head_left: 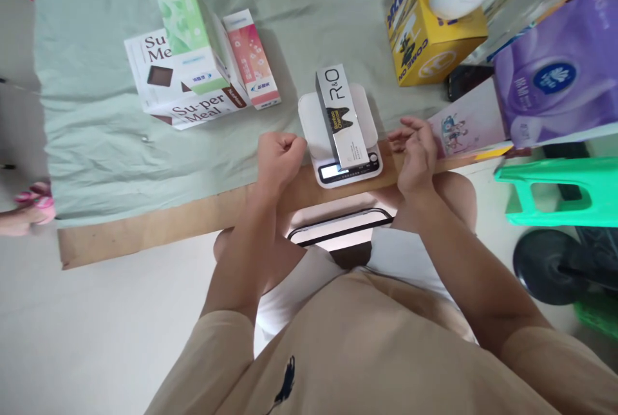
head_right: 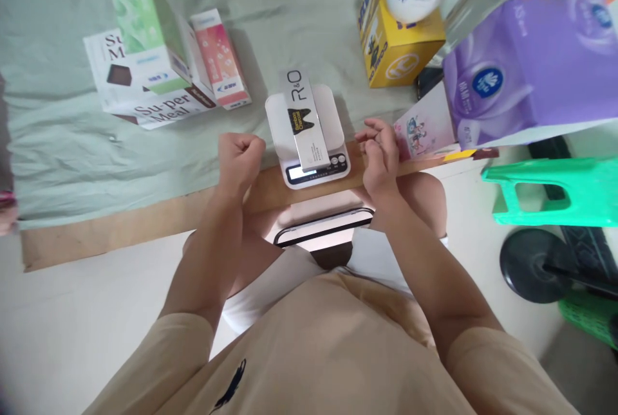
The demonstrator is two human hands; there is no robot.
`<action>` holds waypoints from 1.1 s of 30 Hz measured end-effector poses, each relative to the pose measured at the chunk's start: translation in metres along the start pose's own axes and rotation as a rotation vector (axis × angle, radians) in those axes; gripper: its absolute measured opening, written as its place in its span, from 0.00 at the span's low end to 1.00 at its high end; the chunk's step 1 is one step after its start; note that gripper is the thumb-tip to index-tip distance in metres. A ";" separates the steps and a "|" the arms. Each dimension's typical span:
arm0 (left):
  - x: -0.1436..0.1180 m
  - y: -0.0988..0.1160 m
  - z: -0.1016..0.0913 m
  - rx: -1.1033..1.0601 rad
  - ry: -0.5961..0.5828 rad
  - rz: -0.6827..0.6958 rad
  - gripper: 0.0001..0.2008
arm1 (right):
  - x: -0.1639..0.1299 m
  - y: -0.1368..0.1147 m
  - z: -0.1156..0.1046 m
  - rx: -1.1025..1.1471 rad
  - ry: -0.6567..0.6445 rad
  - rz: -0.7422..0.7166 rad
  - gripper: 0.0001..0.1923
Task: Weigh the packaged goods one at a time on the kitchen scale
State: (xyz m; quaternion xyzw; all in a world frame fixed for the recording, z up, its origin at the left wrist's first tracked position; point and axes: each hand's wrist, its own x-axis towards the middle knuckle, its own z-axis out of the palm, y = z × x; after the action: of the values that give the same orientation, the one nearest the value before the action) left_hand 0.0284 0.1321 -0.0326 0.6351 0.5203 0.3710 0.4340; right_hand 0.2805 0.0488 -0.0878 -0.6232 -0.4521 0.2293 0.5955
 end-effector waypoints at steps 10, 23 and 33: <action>-0.001 -0.009 -0.002 -0.003 0.077 0.255 0.23 | 0.003 0.001 0.000 -0.105 -0.011 -0.042 0.19; -0.002 -0.016 0.010 -0.073 0.042 0.129 0.17 | 0.003 0.004 -0.001 -0.079 -0.032 -0.042 0.19; -0.006 0.002 0.014 -0.043 0.017 0.347 0.15 | -0.001 -0.004 0.001 -0.071 -0.045 -0.021 0.14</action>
State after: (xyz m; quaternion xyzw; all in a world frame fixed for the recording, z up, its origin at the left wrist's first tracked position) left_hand 0.0409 0.1238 -0.0359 0.7028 0.3984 0.4568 0.3725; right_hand 0.2783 0.0479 -0.0845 -0.6340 -0.4794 0.2208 0.5651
